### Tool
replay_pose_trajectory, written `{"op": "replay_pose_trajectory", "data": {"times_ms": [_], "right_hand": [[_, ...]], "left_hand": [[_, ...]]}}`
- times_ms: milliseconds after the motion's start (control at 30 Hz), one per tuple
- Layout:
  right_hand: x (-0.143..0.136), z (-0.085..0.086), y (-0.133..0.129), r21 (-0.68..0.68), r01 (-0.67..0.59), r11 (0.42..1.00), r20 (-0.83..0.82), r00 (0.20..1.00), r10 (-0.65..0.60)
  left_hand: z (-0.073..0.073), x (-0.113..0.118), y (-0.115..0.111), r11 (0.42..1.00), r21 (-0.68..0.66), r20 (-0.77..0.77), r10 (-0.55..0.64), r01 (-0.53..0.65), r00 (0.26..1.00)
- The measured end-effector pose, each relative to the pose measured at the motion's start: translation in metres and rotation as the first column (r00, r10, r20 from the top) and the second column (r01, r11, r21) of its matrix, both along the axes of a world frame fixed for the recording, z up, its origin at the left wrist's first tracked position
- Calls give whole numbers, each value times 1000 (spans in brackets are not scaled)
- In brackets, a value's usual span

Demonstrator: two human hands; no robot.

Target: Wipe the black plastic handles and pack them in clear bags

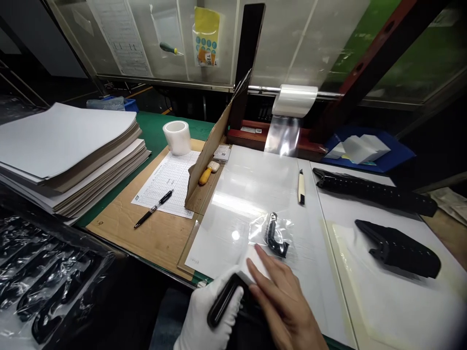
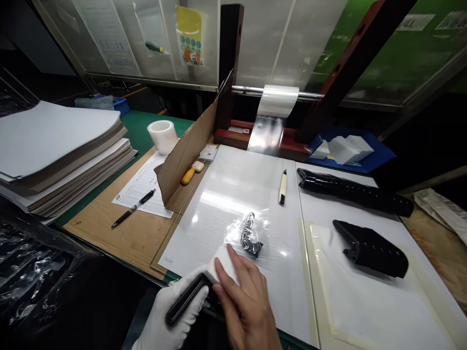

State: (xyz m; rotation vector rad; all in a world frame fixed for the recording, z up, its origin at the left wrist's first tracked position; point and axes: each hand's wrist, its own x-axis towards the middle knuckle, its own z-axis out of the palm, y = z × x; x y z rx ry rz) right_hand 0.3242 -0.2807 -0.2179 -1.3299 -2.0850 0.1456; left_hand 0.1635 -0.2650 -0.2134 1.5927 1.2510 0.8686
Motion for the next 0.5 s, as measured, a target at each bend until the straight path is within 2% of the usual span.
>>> {"op": "replay_pose_trajectory", "data": {"times_ms": [100, 200, 300, 367, 400, 500], "right_hand": [[-5, 2, -1, 11, 31, 999, 32, 999, -31], [-7, 0, -4, -39, 93, 995, -30, 995, -95], [-12, 2, -1, -66, 100, 993, -114, 988, -107], [-20, 8, 13, -86, 64, 994, -178, 981, -78], [-25, 12, 26, -138, 51, 989, -228, 970, -82], [-36, 31, 80, -389, 9, 921, -401, 899, -178]], "left_hand": [[-3, -4, -1, 999, -46, 148, -4, 10, 989], [-7, -7, -3, 997, -71, 125, 12, -3, 992], [-12, -13, -5, 990, -121, 144, 94, -77, 985], [-14, -18, -6, 978, -148, 158, 167, -144, 973], [-13, -21, -6, 971, -159, 147, 205, -181, 968], [-5, -29, -5, 936, -194, 54, 309, -294, 949]]}}
